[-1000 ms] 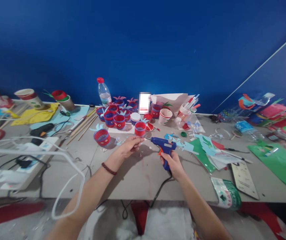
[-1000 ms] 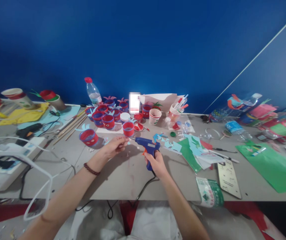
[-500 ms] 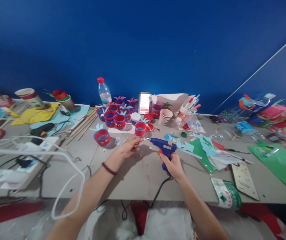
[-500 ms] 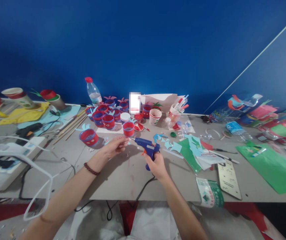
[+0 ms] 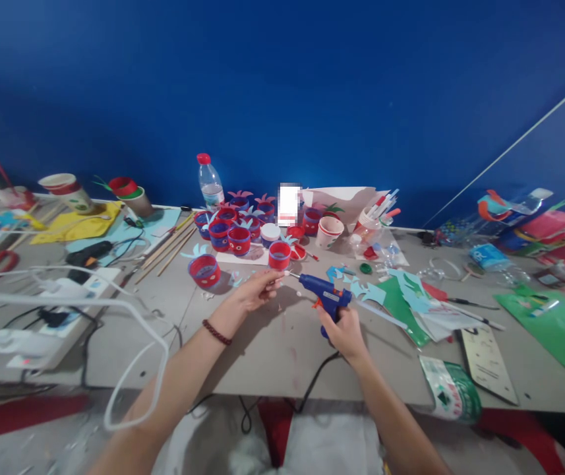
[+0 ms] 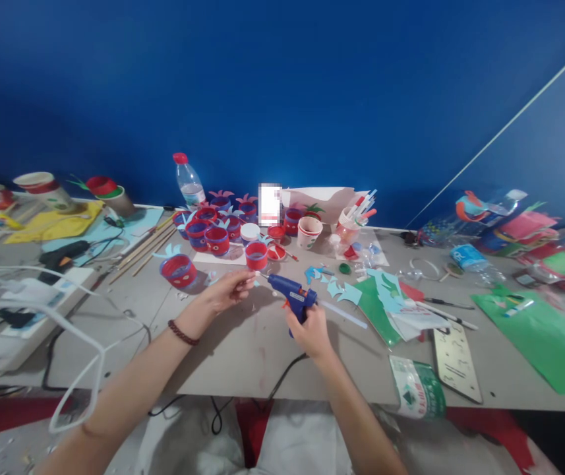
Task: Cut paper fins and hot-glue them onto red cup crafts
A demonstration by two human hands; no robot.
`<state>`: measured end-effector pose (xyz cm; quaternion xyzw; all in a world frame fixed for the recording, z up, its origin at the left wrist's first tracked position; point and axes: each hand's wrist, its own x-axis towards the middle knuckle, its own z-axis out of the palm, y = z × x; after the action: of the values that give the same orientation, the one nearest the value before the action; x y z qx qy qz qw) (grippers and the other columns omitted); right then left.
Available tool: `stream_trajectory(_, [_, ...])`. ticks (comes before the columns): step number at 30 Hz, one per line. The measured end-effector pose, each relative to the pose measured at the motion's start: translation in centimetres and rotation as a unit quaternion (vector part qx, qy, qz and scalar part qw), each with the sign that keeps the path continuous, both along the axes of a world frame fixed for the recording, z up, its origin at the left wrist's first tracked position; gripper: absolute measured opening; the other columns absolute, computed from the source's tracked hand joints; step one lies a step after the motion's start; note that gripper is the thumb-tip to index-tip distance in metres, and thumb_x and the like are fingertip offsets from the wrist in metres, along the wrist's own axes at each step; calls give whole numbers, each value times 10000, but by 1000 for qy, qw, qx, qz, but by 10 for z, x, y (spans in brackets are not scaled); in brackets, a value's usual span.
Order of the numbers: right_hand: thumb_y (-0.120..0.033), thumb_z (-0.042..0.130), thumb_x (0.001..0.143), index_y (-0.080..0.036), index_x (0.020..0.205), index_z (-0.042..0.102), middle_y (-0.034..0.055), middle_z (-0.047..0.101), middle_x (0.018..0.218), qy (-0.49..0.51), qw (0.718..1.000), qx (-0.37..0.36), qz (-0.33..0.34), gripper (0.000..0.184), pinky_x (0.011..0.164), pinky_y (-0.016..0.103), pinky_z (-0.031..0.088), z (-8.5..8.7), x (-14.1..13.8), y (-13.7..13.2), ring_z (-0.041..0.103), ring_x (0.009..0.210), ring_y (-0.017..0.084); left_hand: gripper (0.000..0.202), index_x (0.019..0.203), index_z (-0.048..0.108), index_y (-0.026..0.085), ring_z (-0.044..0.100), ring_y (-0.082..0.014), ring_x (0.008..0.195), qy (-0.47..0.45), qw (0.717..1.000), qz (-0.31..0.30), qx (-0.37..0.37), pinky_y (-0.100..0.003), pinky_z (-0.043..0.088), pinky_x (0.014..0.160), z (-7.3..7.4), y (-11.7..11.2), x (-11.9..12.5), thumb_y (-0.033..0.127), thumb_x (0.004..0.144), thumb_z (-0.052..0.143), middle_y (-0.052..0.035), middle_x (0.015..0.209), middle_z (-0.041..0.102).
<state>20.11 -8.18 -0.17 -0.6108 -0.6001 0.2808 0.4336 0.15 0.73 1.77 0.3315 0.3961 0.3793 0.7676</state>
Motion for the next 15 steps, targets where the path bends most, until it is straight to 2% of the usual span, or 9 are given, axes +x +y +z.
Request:
stream_trajectory(3, [-367, 588, 733, -196, 496, 506, -12, 485, 425, 13, 1000, 13, -12, 303, 446, 243, 381, -2, 1, 0, 442, 414, 122, 357, 596, 501, 140, 228, -4, 415, 4, 1000, 5, 3, -168, 95, 398, 0, 1, 0, 278, 554, 827, 93, 478, 337])
stream_trajectory(9, [-366, 573, 761, -179, 554, 574, -14, 480, 443, 15, 1000, 22, -7, 279, 461, 245, 388, -3, 2, 0, 447, 434, 124, 346, 628, 532, 138, 222, -5, 402, 38, 999, 16, 22, -175, 94, 395, 0, -1, 2, 308, 551, 823, 102, 465, 323])
stream_trajectory(15, [-408, 570, 770, -179, 523, 532, -5, 474, 442, 24, 1000, 0, 7, 339, 441, 246, 373, -5, 0, 0, 442, 426, 119, 331, 644, 547, 137, 226, -4, 398, 51, 998, 31, 30, -171, 111, 399, -4, -1, 3, 306, 545, 814, 99, 463, 345])
